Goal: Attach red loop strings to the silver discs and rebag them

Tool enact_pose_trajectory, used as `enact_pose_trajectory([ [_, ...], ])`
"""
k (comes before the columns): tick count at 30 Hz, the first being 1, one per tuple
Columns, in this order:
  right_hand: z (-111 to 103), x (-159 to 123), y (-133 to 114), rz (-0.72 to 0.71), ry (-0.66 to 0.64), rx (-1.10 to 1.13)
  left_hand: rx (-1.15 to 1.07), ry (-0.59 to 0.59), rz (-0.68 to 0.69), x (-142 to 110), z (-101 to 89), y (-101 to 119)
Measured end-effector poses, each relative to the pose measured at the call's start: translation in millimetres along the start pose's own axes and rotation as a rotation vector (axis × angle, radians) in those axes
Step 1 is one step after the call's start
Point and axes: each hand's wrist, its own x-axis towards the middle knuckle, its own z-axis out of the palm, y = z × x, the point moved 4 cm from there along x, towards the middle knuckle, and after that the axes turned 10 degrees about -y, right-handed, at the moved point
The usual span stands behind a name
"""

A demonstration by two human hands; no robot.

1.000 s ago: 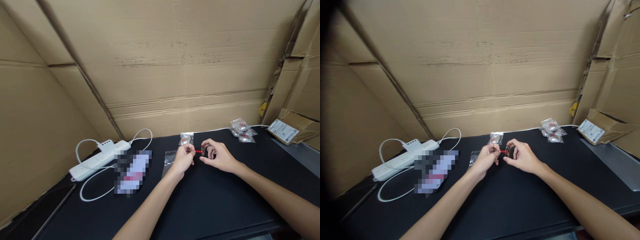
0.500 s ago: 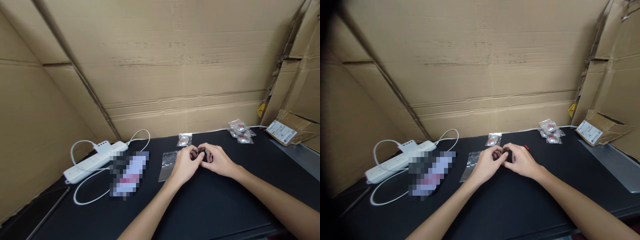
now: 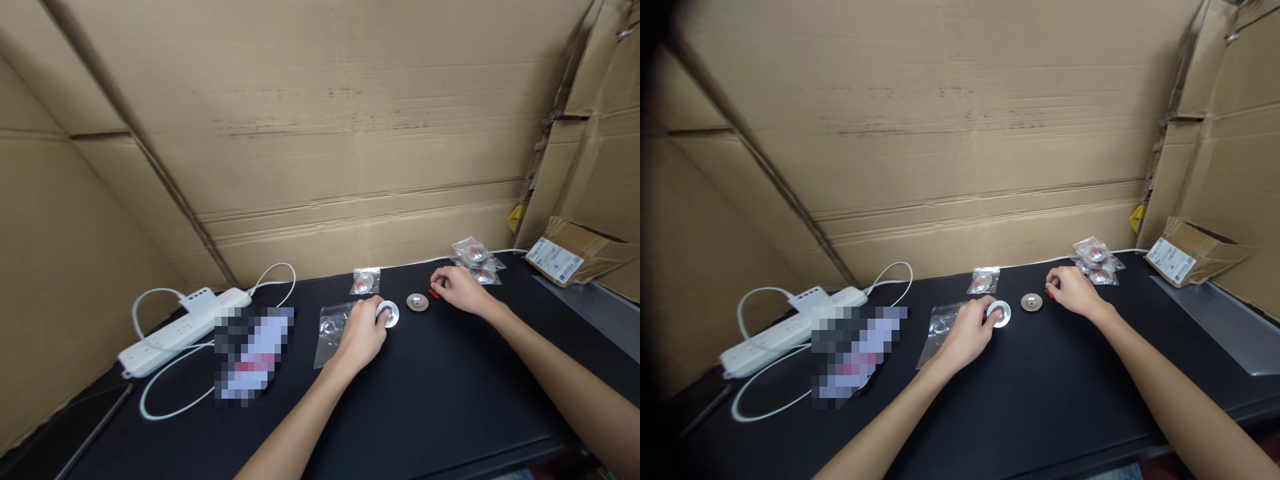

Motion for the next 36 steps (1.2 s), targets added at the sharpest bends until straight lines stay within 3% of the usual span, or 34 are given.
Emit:
enact_pose_trajectory([
  [3, 4.8, 0.1, 11.9, 0.051, -0.097, -0.022, 0.083, 0.005, 0.004, -0.1, 1.7, -0.4],
  [6, 9.5, -1.0, 10.9, 0.057, -0.084, -0.076, 0.161, 0.029, -0.017, 0.8, 2.2, -2.9],
  [19, 19.7, -3.6, -17.8, -0.064, -0.014, 0.043, 0.204, 0.048, -0.019, -0.5, 4.0, -5.9],
  [26, 32.1, -7.4, -35.5, -0.152, -0.043, -0.038, 0.210, 0.043, -0.030, -1.9, 3.2, -1.4],
  [31, 35.4, -9.5, -41.8, -0.137, -0.012, 0.025, 0.191, 0.134, -0.019, -3.6, 1.1, 0.7],
  [36, 27.1, -11.8, -56.0, -0.188, 0.105, 0.173, 0.145, 0.231, 0.093, -5.1, -7.0, 11.1],
])
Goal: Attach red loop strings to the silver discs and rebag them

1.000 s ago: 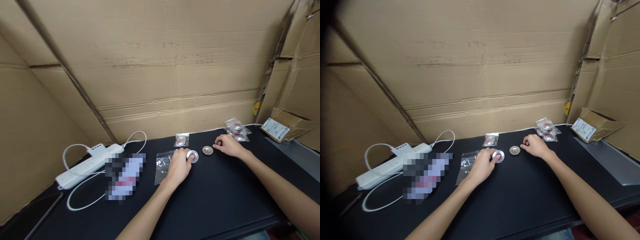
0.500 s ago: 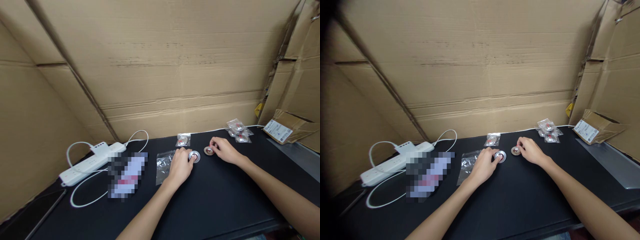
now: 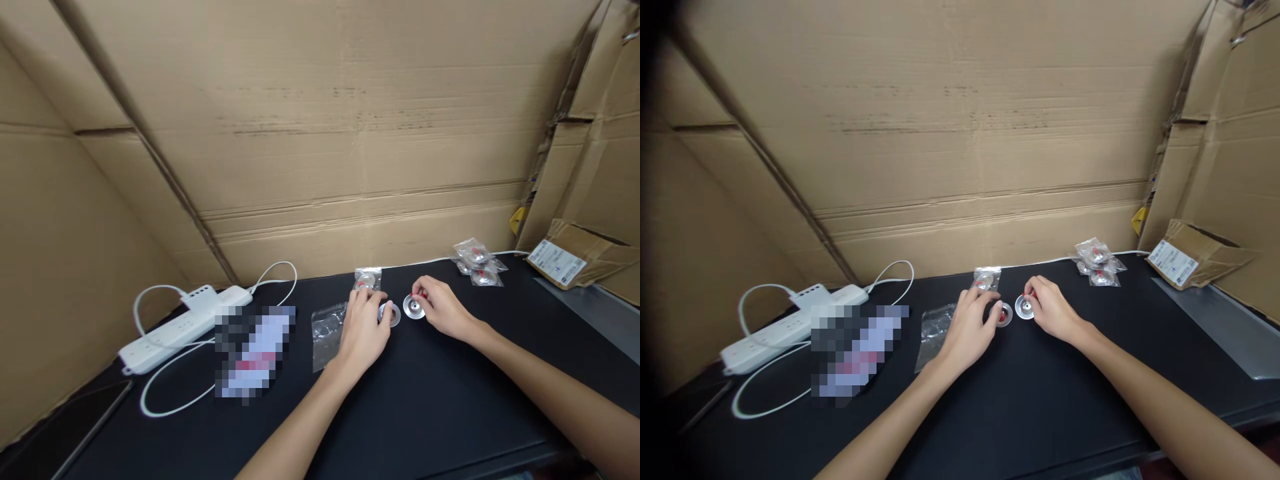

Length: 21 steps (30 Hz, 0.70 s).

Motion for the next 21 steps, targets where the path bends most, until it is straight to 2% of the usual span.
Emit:
enact_pose_trajectory([
  [3, -4.8, -0.7, -12.2, 0.011, 0.069, 0.115, -0.109, 0.018, 0.041, 0.0, -8.4, 10.4],
  [8, -6.0, -2.4, -34.7, -0.045, 0.085, 0.216, -0.391, -0.122, 0.042, -1.2, -10.5, 22.8],
  [16, -15.7, -2.9, -29.2, -0.011, 0.178, 0.326, -0.519, -0.102, -0.168, 2.9, -7.9, 5.4],
  [21, -8.1, -2.8, -34.1, -0.038, 0.116, 0.369, -0.649, -0.115, -0.189, 3.0, -6.4, 3.7],
])
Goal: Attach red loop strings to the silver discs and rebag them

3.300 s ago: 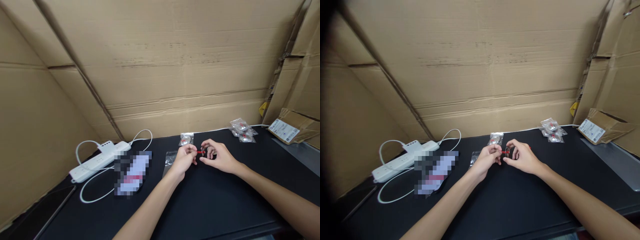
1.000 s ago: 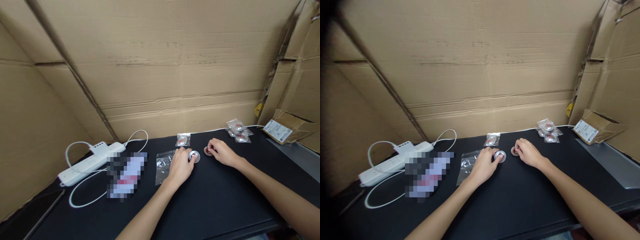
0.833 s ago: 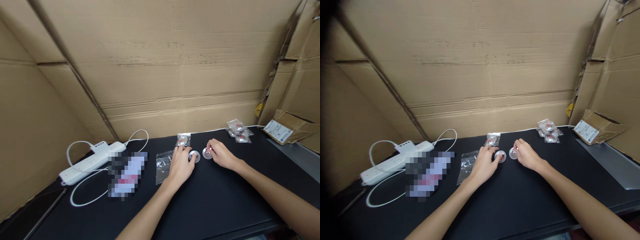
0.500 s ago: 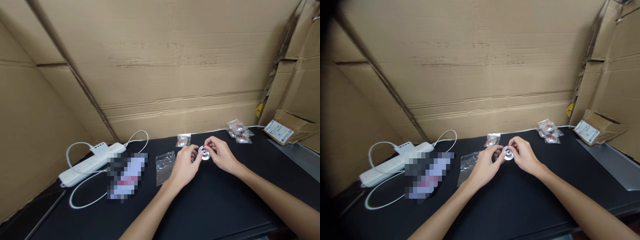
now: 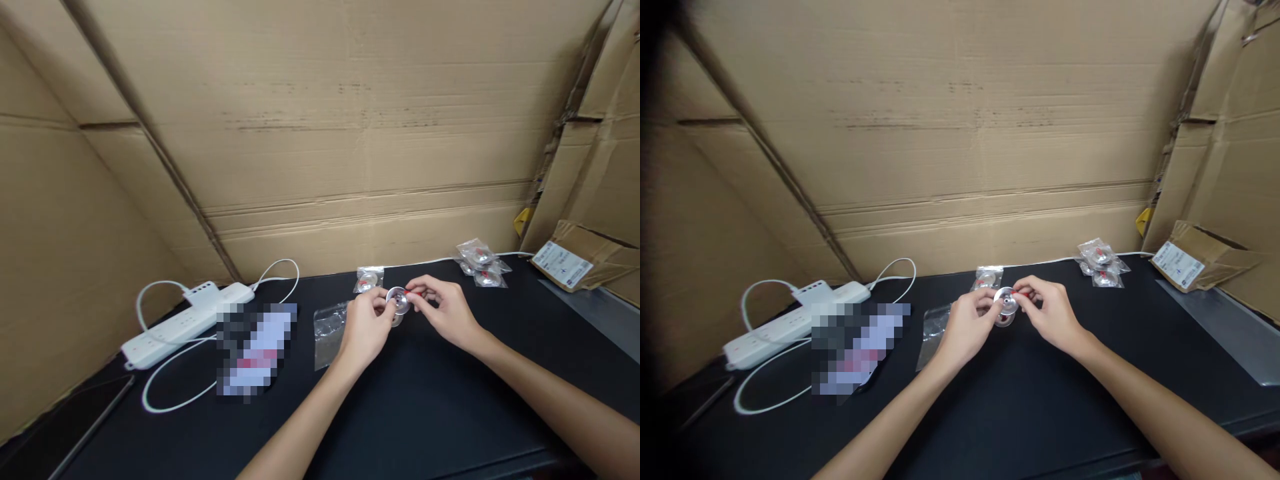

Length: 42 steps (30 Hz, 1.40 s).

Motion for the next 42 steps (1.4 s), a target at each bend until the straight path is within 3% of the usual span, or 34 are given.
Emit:
enact_pose_trajectory([
  [13, 4.6, -3.8, -1.0, -0.091, -0.019, -0.280, -0.123, -0.072, 0.035, -2.8, 9.8, -1.0],
  [19, 5.7, -4.4, 2.8, -0.105, -0.039, -0.275, -0.154, -0.086, 0.047, -3.3, 11.7, 0.9],
  [25, 1.1, -3.8, 3.5, -0.104, 0.035, -0.263, -0.276, -0.110, 0.086, -1.3, 12.6, 2.7],
  [33, 5.4, -4.5, -0.6, -0.056, 0.023, -0.137, -0.314, -0.050, 0.066, 0.2, 11.4, -3.7],
  [42, 4.8, -4.7, -2.4, -0.062, -0.005, -0.233, -0.346, -0.059, 0.052, 0.3, 14.5, -7.0],
])
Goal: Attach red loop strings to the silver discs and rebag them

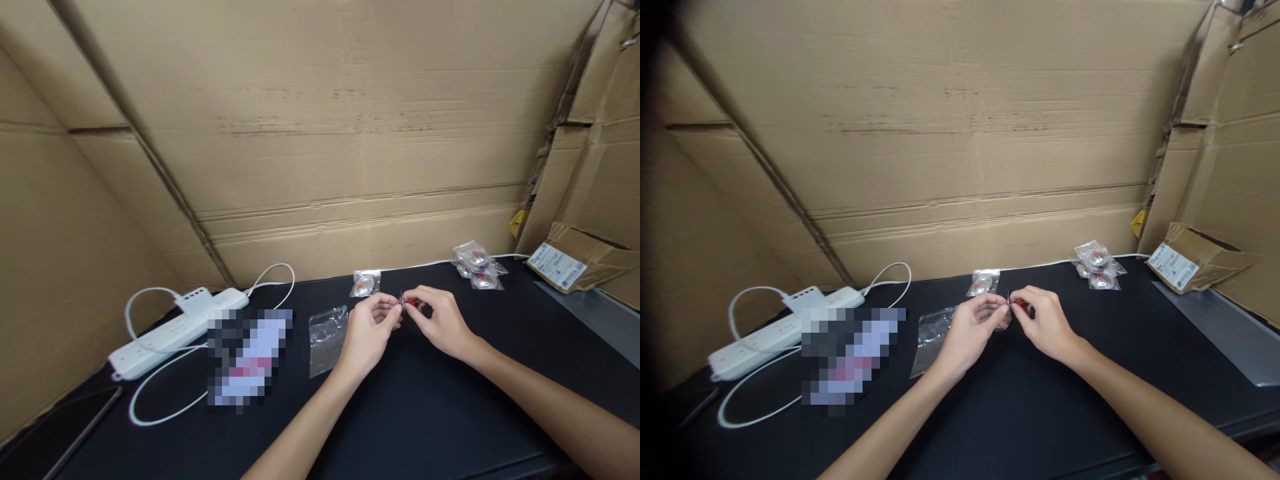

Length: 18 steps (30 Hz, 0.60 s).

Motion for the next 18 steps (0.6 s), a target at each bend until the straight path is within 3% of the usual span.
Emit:
enact_pose_trajectory([
  [6, 2.7, 1.1, 7.1, 0.050, -0.032, 0.171, 0.010, -0.036, 0.012, 0.0, 1.0, -1.8],
  [13, 16.0, 1.9, 24.3, 0.286, -0.040, 0.754, 0.254, -0.010, 0.109, -6.2, 0.7, 11.0],
  [18, 19.7, 0.4, 26.2, 0.439, -0.083, 1.032, 0.437, -0.006, 0.207, -8.0, -0.6, 23.3],
])
